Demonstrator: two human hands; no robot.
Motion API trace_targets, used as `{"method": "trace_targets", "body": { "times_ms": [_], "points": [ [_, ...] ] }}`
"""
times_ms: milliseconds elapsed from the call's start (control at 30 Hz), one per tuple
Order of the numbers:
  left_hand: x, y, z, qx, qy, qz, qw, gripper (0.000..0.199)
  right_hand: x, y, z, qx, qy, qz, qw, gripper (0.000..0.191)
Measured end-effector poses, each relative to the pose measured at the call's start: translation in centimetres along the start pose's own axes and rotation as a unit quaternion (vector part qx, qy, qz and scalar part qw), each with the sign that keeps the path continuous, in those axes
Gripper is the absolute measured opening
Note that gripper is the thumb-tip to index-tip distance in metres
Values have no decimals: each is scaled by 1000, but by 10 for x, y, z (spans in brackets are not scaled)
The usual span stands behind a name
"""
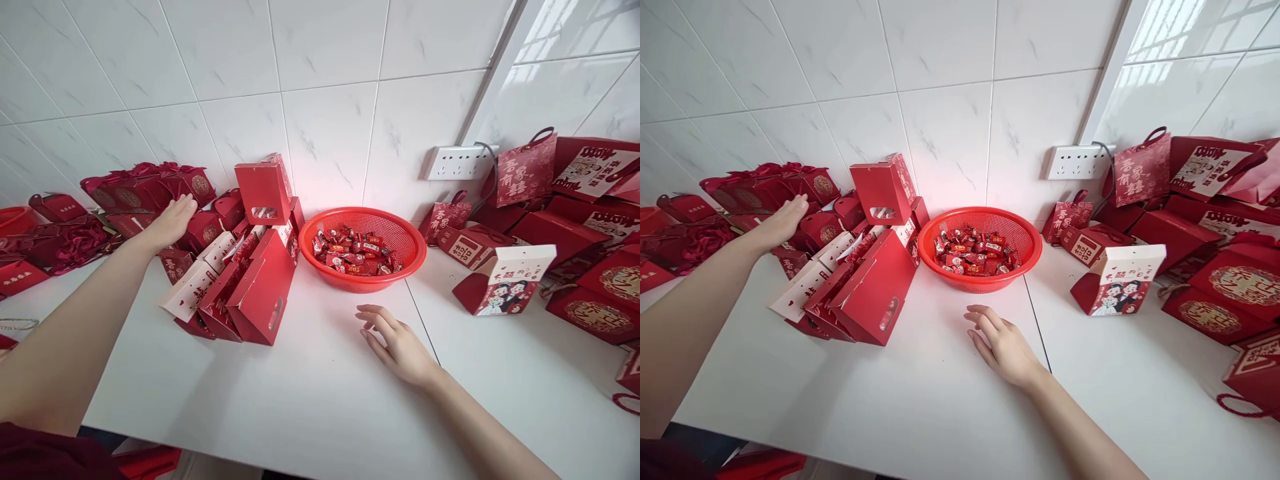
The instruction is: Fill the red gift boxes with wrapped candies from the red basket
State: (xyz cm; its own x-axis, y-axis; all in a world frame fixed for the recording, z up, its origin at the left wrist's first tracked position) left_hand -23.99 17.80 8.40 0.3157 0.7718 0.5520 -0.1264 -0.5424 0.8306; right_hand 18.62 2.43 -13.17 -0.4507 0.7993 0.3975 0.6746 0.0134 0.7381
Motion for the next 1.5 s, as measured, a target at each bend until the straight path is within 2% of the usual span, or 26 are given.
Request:
{"method": "trace_targets", "body": {
  "times_ms": [67,133,167,233,333,367,433,467,533,600,667,767,833,933,1033,1100,1133,1200,1267,1333,1433,1500],
  "points": [
    [4,13,15,-11,34,-12,999,80,0,0,-2,0,1,-3,1000,27],
    [8,31,52,-14,34,-8,999,74,1,-1,-3,3,1,-5,1000,26],
    [9,42,76,14,27,-3,1000,74,2,-1,-3,6,2,-5,1000,26],
    [6,56,141,84,-47,-7,995,73,3,-1,-2,13,-1,-2,1000,26],
    [-18,69,238,116,-159,39,980,52,5,-2,1,28,-7,7,1000,27],
    [-29,67,266,94,-196,49,975,48,5,-2,2,34,-8,10,999,27],
    [-57,48,317,30,-281,29,959,46,7,-2,1,44,-1,20,999,27],
    [-71,33,337,-8,-319,7,948,46,8,-1,1,48,5,27,998,27],
    [-95,-6,365,-82,-362,-48,927,47,10,5,0,52,17,44,998,29],
    [-107,-47,376,-142,-357,-84,919,44,14,17,2,46,21,73,996,28],
    [-109,-78,377,-186,-331,-76,922,44,19,36,6,22,21,110,993,24],
    [-110,-98,373,-210,-324,-4,922,44,26,78,16,-25,1,174,984,21],
    [-113,-111,372,-220,-322,-5,921,42,31,112,25,-44,-32,226,973,19],
    [-120,-145,368,-238,-291,-115,919,45,39,164,37,-57,-63,303,949,19],
    [-127,-177,362,-254,-256,-227,905,54,45,202,53,-80,-99,347,929,19],
    [-128,-187,359,-265,-246,-257,897,56,43,219,71,-129,-175,369,903,22],
    [-127,-189,358,-268,-242,-263,894,56,39,225,81,-165,-229,379,881,26],
    [-126,-188,357,-273,-240,-265,893,56,28,231,102,-241,-343,381,824,43],
    [-125,-185,358,-278,-243,-261,892,56,17,231,120,-283,-434,356,778,64],
    [-125,-183,359,-280,-245,-255,893,56,7,230,135,-279,-495,324,756,73],
    [-126,-182,359,-279,-247,-251,894,56,-11,237,151,-251,-559,280,739,61],
    [-127,-182,359,-278,-246,-249,895,56,-22,249,154,-251,-575,260,734,52]
  ]
}}
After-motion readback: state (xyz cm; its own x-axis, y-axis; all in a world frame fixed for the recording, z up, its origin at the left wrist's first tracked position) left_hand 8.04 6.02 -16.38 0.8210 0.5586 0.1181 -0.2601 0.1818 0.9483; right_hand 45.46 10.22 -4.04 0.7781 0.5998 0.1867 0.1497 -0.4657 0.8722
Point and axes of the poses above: each hand's wrist, its own x-axis towards the middle knuckle, its own y-axis out of the back of the hand, z = x × y, the point moved 9 cm from there along x, towards the middle knuckle, and after that the axes turned 5 degrees about -y, right-handed, at the moved point
